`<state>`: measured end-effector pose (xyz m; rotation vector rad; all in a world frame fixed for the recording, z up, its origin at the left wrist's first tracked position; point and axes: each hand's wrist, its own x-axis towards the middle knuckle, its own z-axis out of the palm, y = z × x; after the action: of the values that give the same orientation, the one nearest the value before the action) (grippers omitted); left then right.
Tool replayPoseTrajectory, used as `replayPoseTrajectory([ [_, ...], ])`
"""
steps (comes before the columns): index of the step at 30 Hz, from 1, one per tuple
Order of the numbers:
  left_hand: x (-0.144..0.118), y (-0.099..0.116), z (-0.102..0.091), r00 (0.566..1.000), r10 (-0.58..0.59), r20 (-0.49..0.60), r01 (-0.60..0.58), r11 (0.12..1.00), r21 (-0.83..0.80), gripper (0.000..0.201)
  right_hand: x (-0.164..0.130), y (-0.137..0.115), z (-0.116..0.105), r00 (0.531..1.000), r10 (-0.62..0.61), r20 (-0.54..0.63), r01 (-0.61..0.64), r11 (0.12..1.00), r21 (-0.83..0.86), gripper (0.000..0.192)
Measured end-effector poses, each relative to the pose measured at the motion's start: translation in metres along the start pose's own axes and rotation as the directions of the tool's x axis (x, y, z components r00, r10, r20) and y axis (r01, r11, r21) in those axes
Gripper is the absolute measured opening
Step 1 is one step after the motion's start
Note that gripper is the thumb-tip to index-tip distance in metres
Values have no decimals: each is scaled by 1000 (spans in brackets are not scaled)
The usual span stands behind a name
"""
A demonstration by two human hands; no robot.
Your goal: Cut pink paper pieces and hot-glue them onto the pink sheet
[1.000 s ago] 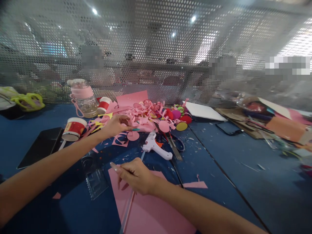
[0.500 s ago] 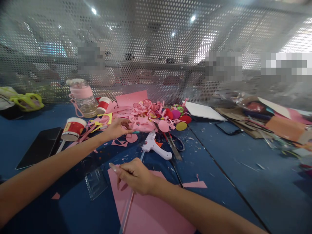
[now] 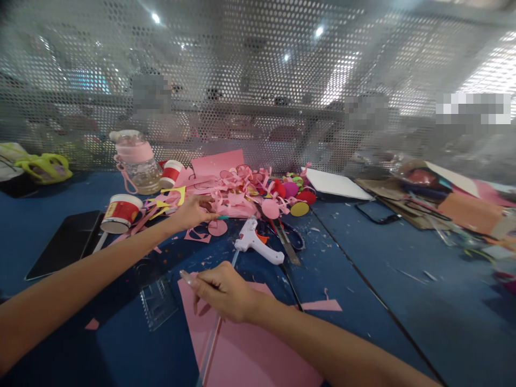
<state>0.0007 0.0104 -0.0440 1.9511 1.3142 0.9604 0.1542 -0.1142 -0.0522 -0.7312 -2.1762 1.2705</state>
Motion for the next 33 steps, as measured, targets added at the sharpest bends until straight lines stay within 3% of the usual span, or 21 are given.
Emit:
replayPoseTrajectory([
  [6, 2, -7, 3, 999, 15, -28, -16, 1000, -12, 50, 0, 2, 0, 1000, 6, -3, -6, 1000, -21, 57],
  [12, -1, -1, 4, 994, 83, -74, -91, 989, -116, 49, -2, 3, 0, 1000, 13, -4, -13, 1000, -7, 55],
  [18, -1, -4, 6, 997, 72, 4, -71, 993, -90, 47, -1, 3, 0, 1000, 17, -9, -17, 1000, -5, 53],
  [33, 0, -11, 8, 989, 146, 6, -145, 989, -42, 50, -1, 3, 1, 1000, 22, -8, -23, 1000, -14, 55],
])
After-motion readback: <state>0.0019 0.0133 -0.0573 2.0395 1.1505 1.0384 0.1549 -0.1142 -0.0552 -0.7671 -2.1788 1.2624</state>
